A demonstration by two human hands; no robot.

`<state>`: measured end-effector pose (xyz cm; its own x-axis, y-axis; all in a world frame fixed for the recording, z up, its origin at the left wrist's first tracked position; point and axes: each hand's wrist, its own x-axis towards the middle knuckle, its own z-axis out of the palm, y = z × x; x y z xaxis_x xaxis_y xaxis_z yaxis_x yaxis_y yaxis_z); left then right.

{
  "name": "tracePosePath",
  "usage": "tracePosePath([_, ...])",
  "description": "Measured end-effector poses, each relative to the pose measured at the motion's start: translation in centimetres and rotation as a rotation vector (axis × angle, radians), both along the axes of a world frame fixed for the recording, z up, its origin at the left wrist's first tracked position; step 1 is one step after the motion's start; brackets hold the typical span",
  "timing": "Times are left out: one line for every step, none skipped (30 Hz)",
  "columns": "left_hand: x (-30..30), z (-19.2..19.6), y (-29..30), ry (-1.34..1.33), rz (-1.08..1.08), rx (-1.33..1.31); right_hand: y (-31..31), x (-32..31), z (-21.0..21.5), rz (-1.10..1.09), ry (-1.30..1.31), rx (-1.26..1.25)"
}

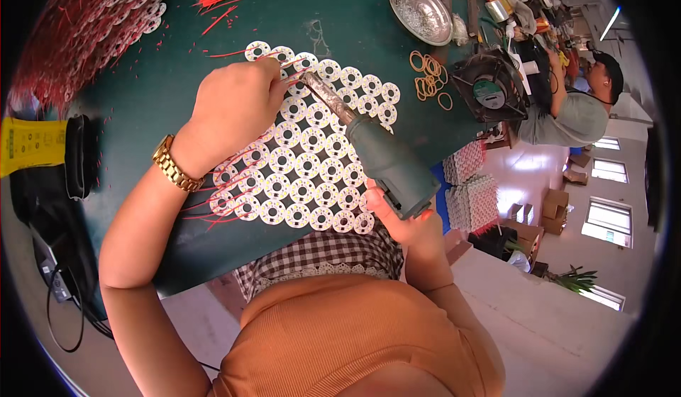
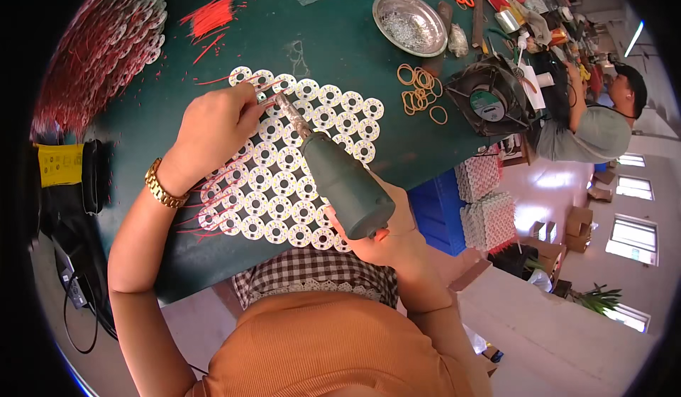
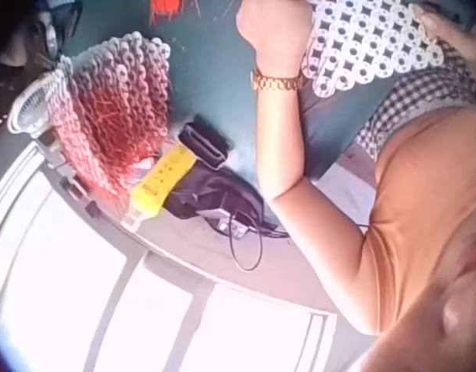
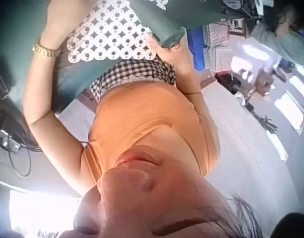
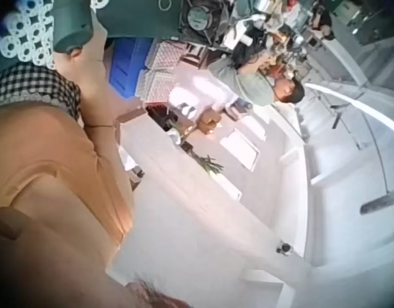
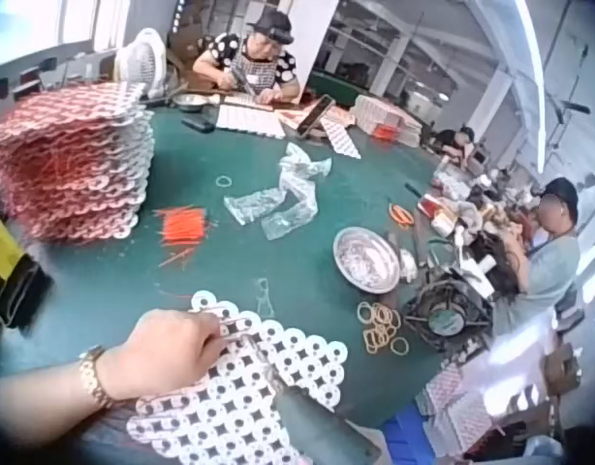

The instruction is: The person solders wires onto an array of LED light chips using a soldering iron.

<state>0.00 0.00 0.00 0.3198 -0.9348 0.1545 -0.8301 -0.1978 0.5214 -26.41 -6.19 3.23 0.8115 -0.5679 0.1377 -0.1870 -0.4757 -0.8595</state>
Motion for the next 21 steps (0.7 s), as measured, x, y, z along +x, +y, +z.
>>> tracePosePath([-0.02, -0.06, -0.02, -0.006, 0.004, -0.009, 0.01, -0.04, -0.04, -0.009, 0.008, 0.014])
tracePosePath([-0.04, -0.08, -0.03, -0.013, 0.008, -0.018, 0.01, -0.06, -0.04, -0.018, 0.016, 0.028])
tracePosePath([-0.05, -0.07, 0.00, -0.012, 0.006, -0.017, 0.09, -0.05, 0.01, -0.019, 0.016, 0.029])
tracePosePath([-0.04, -0.02, 0.05, -0.017, 0.007, -0.008, 0.18, -0.01, 0.12, -0.023, 0.023, 0.060])
tracePosePath([-0.03, 0.01, 0.08, -0.021, 0.007, 0.002, 0.25, 0.01, 0.16, -0.028, 0.029, 0.091])
tracePosePath([-0.02, 0.01, 0.10, -0.021, 0.007, 0.002, 0.23, 0.03, 0.07, -0.028, 0.030, 0.091])
tracePosePath([0.02, -0.01, 0.12, -0.017, 0.007, -0.003, 0.19, 0.08, -0.06, -0.020, 0.014, 0.071])
tracePosePath([0.04, -0.05, 0.13, -0.013, 0.006, -0.009, 0.16, 0.12, -0.17, -0.013, -0.002, 0.050])
tracePosePath([0.04, -0.04, 0.14, -0.011, 0.007, -0.009, 0.16, 0.10, -0.16, -0.012, 0.000, 0.051])
tracePosePath([0.05, -0.03, 0.12, -0.017, 0.006, -0.005, 0.17, 0.08, -0.14, -0.013, 0.002, 0.028])
tracePosePath([0.05, -0.02, 0.11, -0.023, 0.004, -0.002, 0.19, 0.06, -0.11, -0.015, 0.004, 0.005])
tracePosePath([0.10, -0.08, 0.12, -0.025, 0.007, -0.001, 0.23, 0.12, -0.12, -0.012, 0.002, 0.006])
tracePosePath([0.12, -0.21, 0.12, -0.022, -0.001, -0.022, 0.31, 0.16, -0.10, -0.019, 0.001, 0.009])
tracePosePath([0.14, -0.26, 0.15, -0.020, -0.010, -0.043, 0.33, 0.19, -0.09, -0.026, 0.000, 0.011])
tracePosePath([0.15, -0.28, 0.14, -0.021, -0.010, -0.043, 0.30, 0.16, -0.11, -0.027, -0.001, 0.011])
tracePosePath([0.15, -0.29, 0.13, -0.022, -0.004, -0.029, 0.24, 0.12, -0.12, -0.023, 0.003, 0.010])
tracePosePath([0.15, -0.28, 0.12, -0.023, 0.002, -0.016, 0.20, 0.09, -0.14, -0.020, 0.007, 0.009])
tracePosePath([0.13, -0.27, 0.10, -0.024, 0.000, -0.017, 0.19, 0.10, -0.12, -0.022, 0.006, 0.008])
tracePosePath([0.13, -0.25, 0.09, -0.020, 0.004, -0.002, 0.22, 0.16, -0.09, -0.024, 0.015, 0.008])
tracePosePath([0.11, -0.23, 0.08, -0.015, 0.008, 0.013, 0.23, 0.16, -0.07, -0.027, 0.023, 0.009])
tracePosePath([0.10, -0.17, 0.10, -0.016, 0.008, 0.012, 0.23, -0.02, -0.30, -0.027, 0.023, 0.008])
